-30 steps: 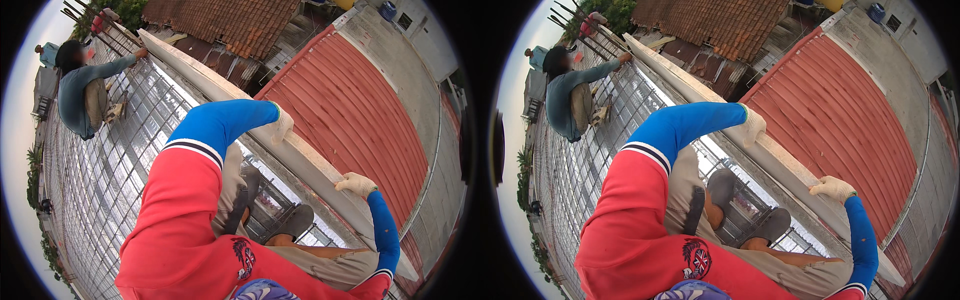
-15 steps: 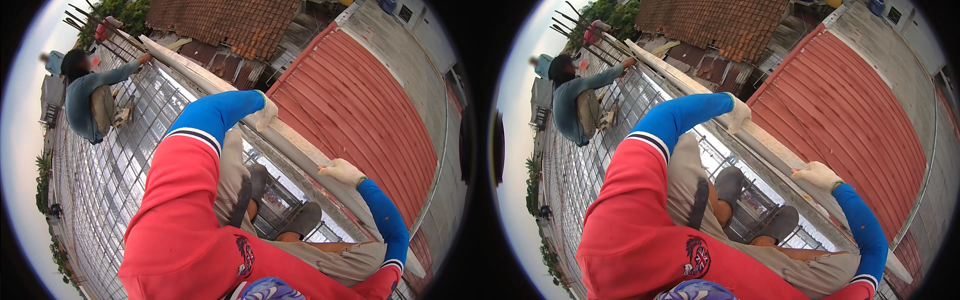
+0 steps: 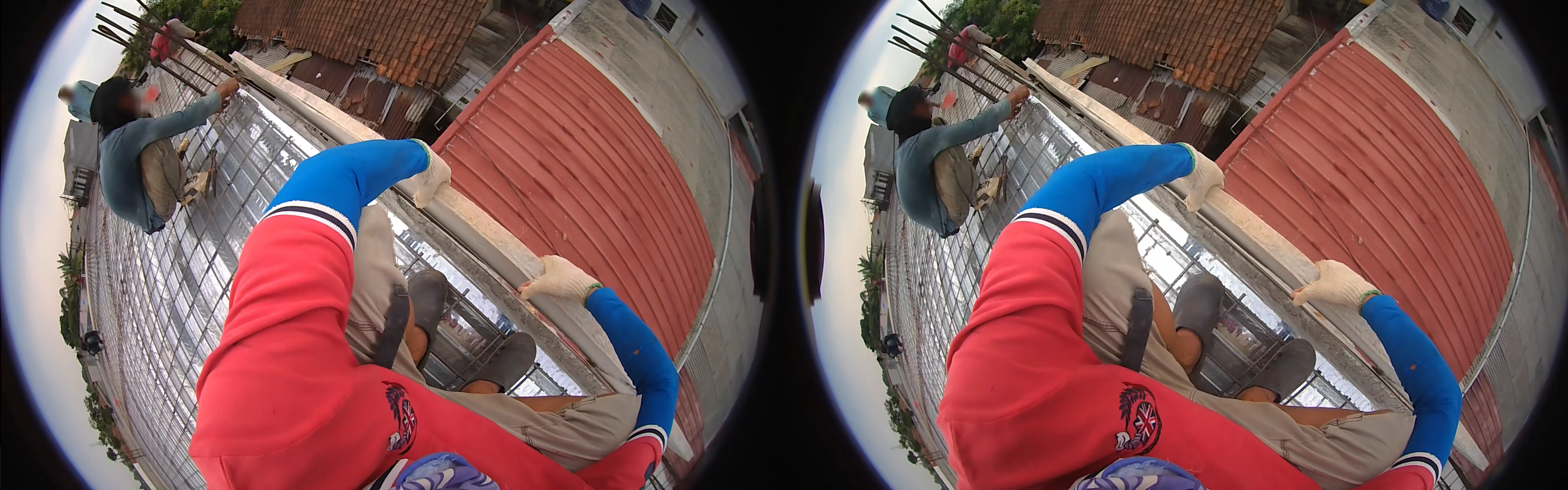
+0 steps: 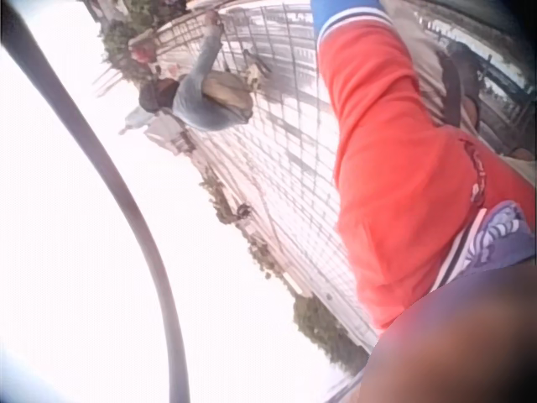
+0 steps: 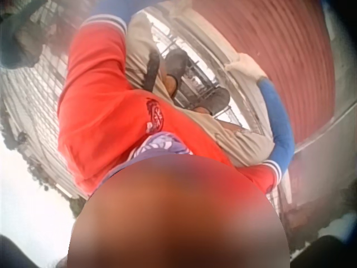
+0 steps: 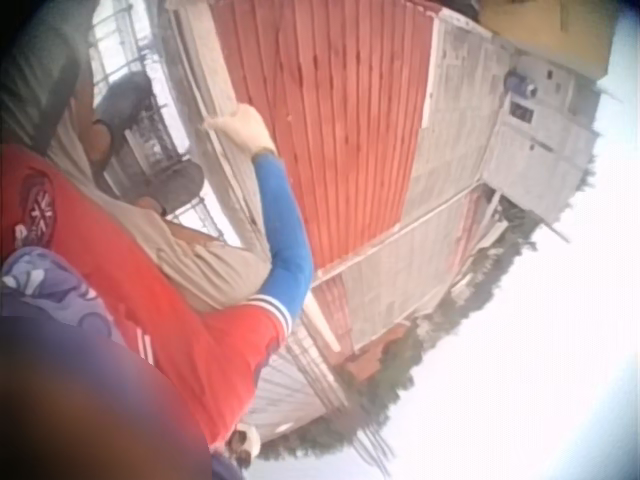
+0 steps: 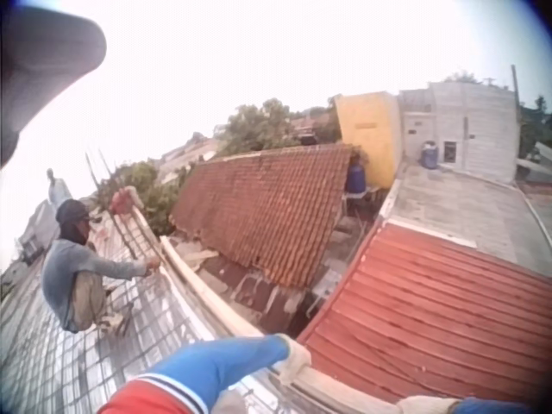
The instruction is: The person walks across a rebar grid on a roof and places wooden planks over the grid to create a walkway. They carry and position several planks, then use a spirit level to check alignment before continuing to place more planks.
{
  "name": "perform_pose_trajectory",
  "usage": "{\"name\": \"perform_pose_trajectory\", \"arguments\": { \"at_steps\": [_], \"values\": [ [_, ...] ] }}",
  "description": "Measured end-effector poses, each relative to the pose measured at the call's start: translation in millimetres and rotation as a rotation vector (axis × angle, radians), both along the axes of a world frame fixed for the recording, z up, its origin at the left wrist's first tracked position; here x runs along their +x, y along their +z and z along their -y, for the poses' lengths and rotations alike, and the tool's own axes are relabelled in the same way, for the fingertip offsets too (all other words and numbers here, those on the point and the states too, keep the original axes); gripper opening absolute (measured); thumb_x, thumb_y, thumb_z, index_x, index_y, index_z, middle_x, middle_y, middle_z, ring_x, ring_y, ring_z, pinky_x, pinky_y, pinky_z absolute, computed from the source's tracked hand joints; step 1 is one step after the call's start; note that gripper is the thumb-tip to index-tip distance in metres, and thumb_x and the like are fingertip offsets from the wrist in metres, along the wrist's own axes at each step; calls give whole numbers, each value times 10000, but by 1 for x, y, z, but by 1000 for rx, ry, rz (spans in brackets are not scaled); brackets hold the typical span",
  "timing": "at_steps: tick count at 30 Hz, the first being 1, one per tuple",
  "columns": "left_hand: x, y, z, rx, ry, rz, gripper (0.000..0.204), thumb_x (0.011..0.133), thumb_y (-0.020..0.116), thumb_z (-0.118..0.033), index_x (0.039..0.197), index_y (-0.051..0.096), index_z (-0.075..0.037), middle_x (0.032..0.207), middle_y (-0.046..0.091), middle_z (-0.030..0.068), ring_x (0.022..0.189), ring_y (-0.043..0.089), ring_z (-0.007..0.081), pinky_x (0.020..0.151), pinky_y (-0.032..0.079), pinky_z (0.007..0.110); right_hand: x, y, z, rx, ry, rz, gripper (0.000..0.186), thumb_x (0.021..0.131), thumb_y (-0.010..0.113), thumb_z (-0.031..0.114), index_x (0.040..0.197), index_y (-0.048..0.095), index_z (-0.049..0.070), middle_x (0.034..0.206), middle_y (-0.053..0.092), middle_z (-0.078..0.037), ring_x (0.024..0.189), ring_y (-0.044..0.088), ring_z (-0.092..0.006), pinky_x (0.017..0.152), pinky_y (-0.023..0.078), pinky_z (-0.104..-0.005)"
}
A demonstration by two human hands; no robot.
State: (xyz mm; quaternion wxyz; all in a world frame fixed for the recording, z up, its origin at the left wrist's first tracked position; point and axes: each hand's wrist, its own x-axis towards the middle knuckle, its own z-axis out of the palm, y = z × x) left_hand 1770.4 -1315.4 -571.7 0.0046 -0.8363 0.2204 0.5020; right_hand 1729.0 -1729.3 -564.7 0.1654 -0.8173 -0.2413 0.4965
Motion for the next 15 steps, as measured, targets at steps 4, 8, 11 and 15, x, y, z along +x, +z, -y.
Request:
{"name": "perform_pose_trajectory", "arguments": {
  "at_steps": [4, 8, 11, 15],
  "values": [
    [-5, 13, 6, 32, -3, -3, 692, 601, 883, -262, 1252, 775, -53, 1143, 790, 186, 1080, 760, 336, 884, 578, 470, -2, 29, -14, -67, 22, 1, 943, 672, 927, 579, 1274, 715, -114, 1259, 738, -326, 1216, 722, -399, 1048, 550, -429],
    [-3, 14, 10, 24, -21, -13, 685, 616, 875, -264, 1254, 770, -40, 1145, 790, 187, 1090, 758, 341, 886, 581, 478, -7, 28, -10, -95, 14, 45, 901, 695, 909, 552, 1276, 716, -109, 1249, 741, -320, 1209, 724, -400, 1038, 555, -431],
    [-9, 3, -1, 19, -6, 25, 707, 617, 878, -264, 1276, 765, -35, 1142, 790, 188, 1087, 758, 349, 887, 582, 477, -6, 33, -18, -83, 6, -2, 884, 699, 898, 546, 1280, 721, -96, 1251, 742, -316, 1202, 725, -398, 1037, 556, -433],
    [-6, -6, -10, -16, 0, 10, 685, 615, 878, -265, 1246, 775, -18, 1095, 791, 189, 1042, 760, 351, 863, 579, 485, -4, 27, -20, -63, 11, 28, 888, 689, 884, 561, 1285, 727, -79, 1271, 736, -322, 1196, 724, -400, 1039, 556, -441]
  ]
}}
